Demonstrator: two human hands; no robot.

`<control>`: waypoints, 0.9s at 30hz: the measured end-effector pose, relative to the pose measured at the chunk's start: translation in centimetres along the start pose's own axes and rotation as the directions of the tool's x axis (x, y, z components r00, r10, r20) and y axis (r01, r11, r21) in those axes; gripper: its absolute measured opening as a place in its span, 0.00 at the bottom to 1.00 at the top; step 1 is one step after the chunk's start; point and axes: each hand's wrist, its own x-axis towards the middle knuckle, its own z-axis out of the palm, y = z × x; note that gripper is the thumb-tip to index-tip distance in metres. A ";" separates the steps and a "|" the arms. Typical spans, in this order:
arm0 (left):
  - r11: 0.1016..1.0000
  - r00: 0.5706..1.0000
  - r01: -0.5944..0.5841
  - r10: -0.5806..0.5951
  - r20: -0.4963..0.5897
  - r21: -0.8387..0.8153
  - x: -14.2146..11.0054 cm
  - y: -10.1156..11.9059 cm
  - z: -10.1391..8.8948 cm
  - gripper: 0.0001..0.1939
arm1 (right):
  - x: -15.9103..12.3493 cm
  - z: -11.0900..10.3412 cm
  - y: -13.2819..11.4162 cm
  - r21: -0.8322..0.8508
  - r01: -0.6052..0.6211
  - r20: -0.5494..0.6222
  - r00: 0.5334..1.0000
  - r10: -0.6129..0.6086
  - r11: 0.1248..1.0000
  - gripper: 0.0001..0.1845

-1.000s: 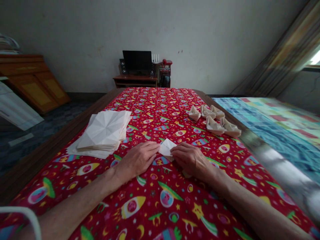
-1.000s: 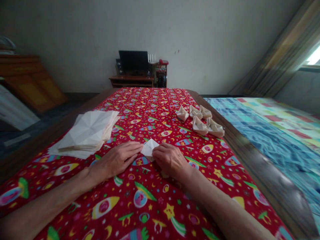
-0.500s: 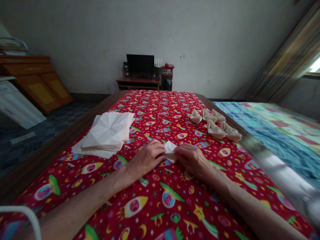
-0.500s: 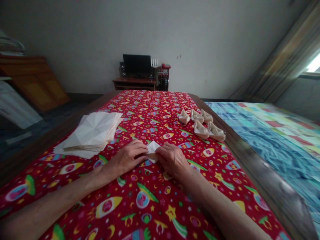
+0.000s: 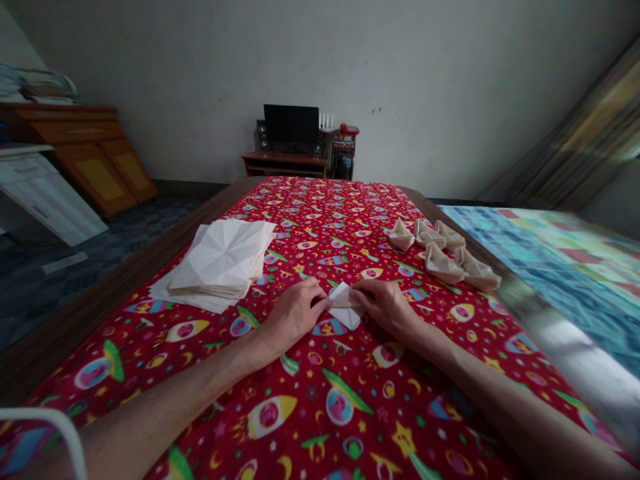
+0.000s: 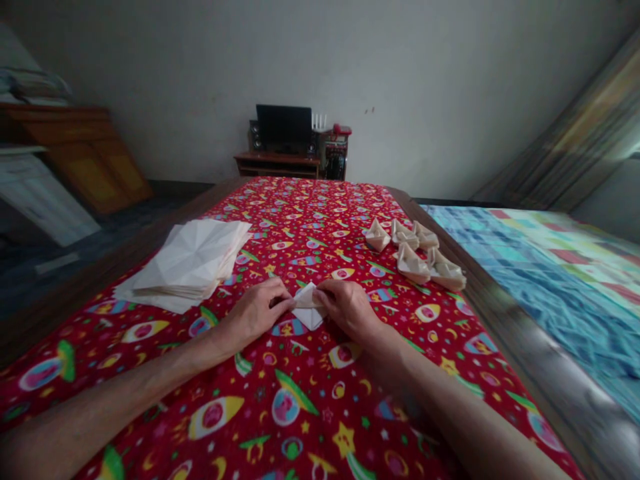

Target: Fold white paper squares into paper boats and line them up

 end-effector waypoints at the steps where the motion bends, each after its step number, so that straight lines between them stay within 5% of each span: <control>1: 1.000 1.000 0.002 -0.002 0.004 0.012 0.0 0.0 0.0 0.07 | 0.0 -0.1 0.0 -0.004 -0.005 0.012 1.000 0.005 1.000 0.13; 5: 1.000 1.000 0.015 -0.015 0.002 0.027 -0.1 -0.1 0.2 0.08 | -0.6 -0.8 0.3 -0.003 0.017 0.102 0.995 -0.017 1.000 0.15; 15: 0.997 0.999 0.032 -0.031 -0.016 0.070 -0.3 0.3 0.2 0.09 | -1.1 -0.3 0.7 -0.077 -0.089 0.050 0.994 0.093 0.993 0.11; 27: 0.905 0.996 0.051 -0.079 0.050 0.422 0.1 1.2 -0.2 0.11 | -1.4 0.1 0.6 -0.206 -0.115 0.018 0.992 0.121 0.972 0.15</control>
